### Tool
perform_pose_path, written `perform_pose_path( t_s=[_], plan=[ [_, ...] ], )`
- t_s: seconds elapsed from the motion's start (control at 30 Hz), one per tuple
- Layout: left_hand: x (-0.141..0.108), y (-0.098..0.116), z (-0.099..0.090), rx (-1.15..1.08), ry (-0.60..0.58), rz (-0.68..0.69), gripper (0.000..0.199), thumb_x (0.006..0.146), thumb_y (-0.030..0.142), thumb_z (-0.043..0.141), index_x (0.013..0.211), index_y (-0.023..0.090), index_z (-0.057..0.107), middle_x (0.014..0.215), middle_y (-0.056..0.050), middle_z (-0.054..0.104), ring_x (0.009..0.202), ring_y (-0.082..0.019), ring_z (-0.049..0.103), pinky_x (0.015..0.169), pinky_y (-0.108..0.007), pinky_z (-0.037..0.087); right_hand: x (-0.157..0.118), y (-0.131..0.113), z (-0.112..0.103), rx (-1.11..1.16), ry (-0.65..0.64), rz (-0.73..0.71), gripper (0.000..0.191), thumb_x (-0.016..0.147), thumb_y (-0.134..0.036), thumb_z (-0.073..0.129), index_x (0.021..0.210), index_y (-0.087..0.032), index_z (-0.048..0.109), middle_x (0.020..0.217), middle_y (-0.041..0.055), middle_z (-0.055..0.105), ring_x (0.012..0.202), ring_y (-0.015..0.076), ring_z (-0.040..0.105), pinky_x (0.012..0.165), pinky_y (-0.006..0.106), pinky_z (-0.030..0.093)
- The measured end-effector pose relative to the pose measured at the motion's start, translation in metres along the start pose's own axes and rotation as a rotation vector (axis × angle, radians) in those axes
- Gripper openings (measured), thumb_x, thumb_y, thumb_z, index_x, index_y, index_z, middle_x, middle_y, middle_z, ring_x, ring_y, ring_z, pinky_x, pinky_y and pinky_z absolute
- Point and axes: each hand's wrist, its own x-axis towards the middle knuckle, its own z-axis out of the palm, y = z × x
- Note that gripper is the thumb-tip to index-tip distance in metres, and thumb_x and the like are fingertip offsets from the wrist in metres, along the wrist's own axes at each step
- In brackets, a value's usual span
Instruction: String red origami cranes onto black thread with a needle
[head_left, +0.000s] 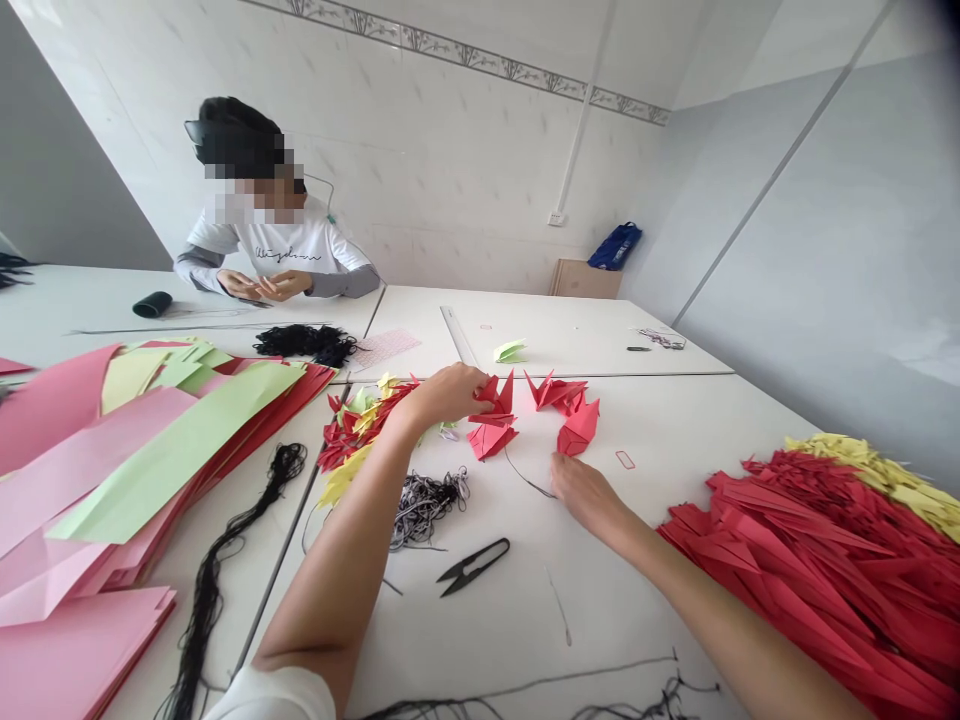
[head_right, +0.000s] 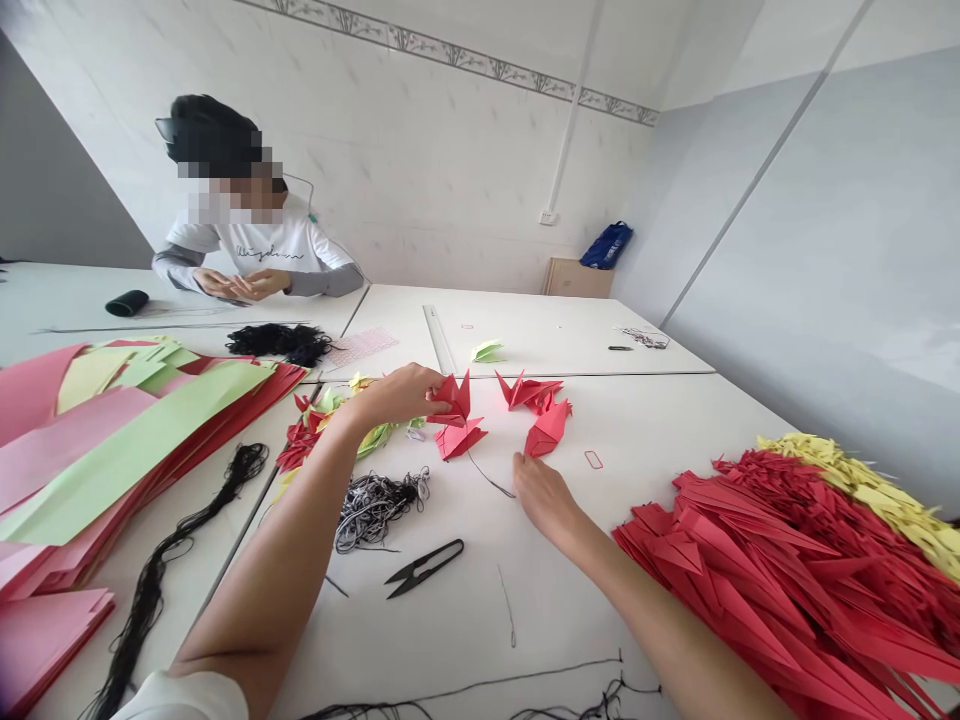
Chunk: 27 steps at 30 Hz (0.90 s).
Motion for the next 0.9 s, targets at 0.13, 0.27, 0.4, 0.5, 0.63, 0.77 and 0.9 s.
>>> perform_pose_path(
  t_s=[0.13, 0.27, 0.4, 0.5, 0.63, 0.77, 0.9],
  plan=[
    [0.004, 0.001, 0.006, -0.022, -0.027, 0.021, 0.022, 0.08, 0.033, 0.056, 0.064, 0.02, 0.05, 0.064, -0.002, 0.055, 0.056, -0.014, 0.042, 0.054, -0.029, 0.026, 0.015, -0.002, -0.066, 0.239, 0.148, -0.003, 0.014, 0.102, -0.028, 0.03, 0.091, -0.024, 0.037, 0.063, -0.0059, 0.053, 0.053, 0.0125, 0.055, 0.055, 0.026, 0.05],
    [0.009, 0.002, 0.013, -0.065, -0.08, 0.043, 0.021, 0.077, 0.028, 0.057, 0.061, 0.019, 0.047, 0.063, -0.001, 0.053, 0.055, -0.013, 0.038, 0.054, -0.029, 0.025, 0.035, -0.007, -0.151, 0.785, 0.59, 0.022, 0.019, 0.087, -0.026, 0.054, 0.09, -0.027, 0.035, 0.06, -0.0119, 0.039, 0.047, 0.0089, 0.038, 0.049, 0.022, 0.04],
    [0.014, 0.001, 0.021, -0.094, -0.117, 0.06, 0.022, 0.074, 0.024, 0.058, 0.059, 0.019, 0.044, 0.061, 0.0, 0.05, 0.055, -0.012, 0.037, 0.055, -0.029, 0.023, 0.043, -0.028, -0.221, 0.714, 0.879, -0.072, 0.021, 0.084, -0.014, 0.056, 0.089, -0.028, 0.04, 0.056, -0.0103, 0.038, 0.048, 0.0086, 0.029, 0.045, 0.024, 0.026],
    [0.018, 0.001, 0.027, -0.101, -0.133, 0.081, 0.024, 0.073, 0.023, 0.059, 0.058, 0.019, 0.041, 0.061, 0.0, 0.049, 0.057, -0.013, 0.039, 0.055, -0.029, 0.023, 0.04, -0.052, -0.254, 0.55, 1.008, -0.124, 0.014, 0.092, -0.013, 0.046, 0.088, -0.026, 0.045, 0.063, -0.0065, 0.041, 0.052, 0.0077, 0.029, 0.049, 0.027, 0.027],
    [0.023, 0.003, 0.036, -0.112, -0.163, 0.122, 0.029, 0.074, 0.024, 0.058, 0.058, 0.02, 0.034, 0.061, 0.0, 0.046, 0.058, -0.013, 0.037, 0.055, -0.029, 0.022, 0.038, -0.071, -0.275, 0.355, 1.032, -0.237, 0.028, 0.092, -0.006, 0.032, 0.088, -0.025, 0.052, 0.071, -0.0027, 0.037, 0.06, 0.0083, 0.032, 0.054, 0.029, 0.027],
    [0.026, 0.007, 0.044, -0.12, -0.212, 0.143, 0.027, 0.072, 0.024, 0.057, 0.059, 0.019, 0.033, 0.065, 0.0, 0.047, 0.057, -0.012, 0.036, 0.055, -0.029, 0.021, 0.046, -0.07, -0.28, 0.172, 1.048, -0.28, 0.028, 0.092, -0.009, 0.028, 0.093, -0.023, 0.052, 0.082, 0.0014, 0.048, 0.069, 0.0096, 0.047, 0.059, 0.03, 0.031],
    [0.027, 0.01, 0.049, -0.124, -0.236, 0.137, 0.027, 0.071, 0.025, 0.057, 0.06, 0.019, 0.033, 0.066, -0.001, 0.048, 0.059, -0.013, 0.038, 0.055, -0.029, 0.022, 0.053, -0.059, -0.282, 0.056, 1.052, -0.261, 0.029, 0.094, -0.013, 0.028, 0.105, -0.019, 0.053, 0.102, 0.0065, 0.057, 0.085, 0.0117, 0.059, 0.063, 0.03, 0.037]
  ],
)
